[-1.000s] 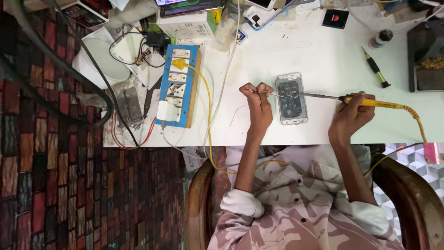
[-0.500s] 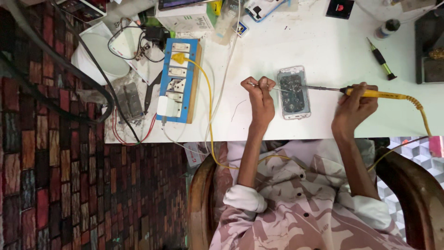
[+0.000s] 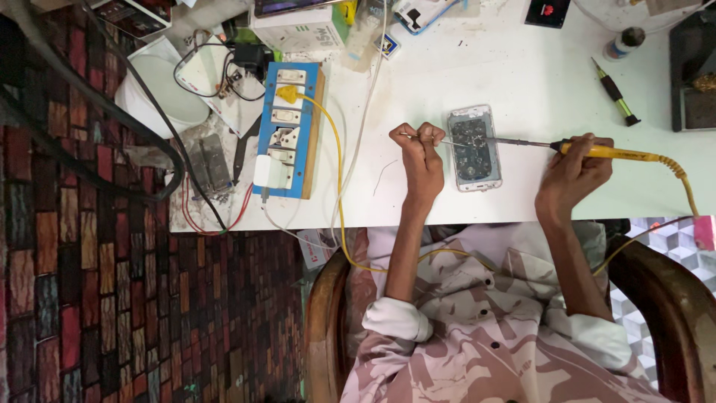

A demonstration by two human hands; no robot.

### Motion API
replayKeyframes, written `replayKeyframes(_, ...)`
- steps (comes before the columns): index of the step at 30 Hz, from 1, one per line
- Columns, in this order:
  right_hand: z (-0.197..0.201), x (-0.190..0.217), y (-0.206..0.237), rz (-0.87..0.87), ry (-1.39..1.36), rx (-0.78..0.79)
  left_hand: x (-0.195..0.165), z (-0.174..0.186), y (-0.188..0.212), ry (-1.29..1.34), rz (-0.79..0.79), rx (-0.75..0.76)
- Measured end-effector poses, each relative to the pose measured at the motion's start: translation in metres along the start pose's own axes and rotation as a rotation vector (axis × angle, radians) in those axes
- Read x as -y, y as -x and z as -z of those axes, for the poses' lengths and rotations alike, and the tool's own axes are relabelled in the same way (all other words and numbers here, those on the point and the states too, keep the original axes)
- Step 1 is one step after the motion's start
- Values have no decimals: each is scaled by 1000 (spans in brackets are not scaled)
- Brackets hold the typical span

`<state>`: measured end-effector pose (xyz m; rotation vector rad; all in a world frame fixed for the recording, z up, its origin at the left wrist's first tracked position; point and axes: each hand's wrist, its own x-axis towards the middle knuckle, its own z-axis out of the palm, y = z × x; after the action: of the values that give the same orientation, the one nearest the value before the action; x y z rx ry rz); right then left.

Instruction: The person sits at a repair workbench holding a phone with one hand while using a yellow soldering iron with the other hand to work on the phone's exposed internal board, repeatedly applying the iron tip to different spots on the device.

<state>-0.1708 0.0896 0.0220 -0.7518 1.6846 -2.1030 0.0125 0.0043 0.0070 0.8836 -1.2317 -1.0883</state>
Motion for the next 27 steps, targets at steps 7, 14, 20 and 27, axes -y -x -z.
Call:
replayKeyframes(7,9,-8,1,125,113,12,-6,-1,0,-59,19,12)
replayKeyframes(14,6,-4,2,71,5,5,2,0,5,-66,3,4)
replayKeyframes(20,0,0,0,90,16,9,18,-1,3,90,-29,21)
replayKeyframes(27,2,14,5,-3,110,43,18,3,-1,135,17,7)
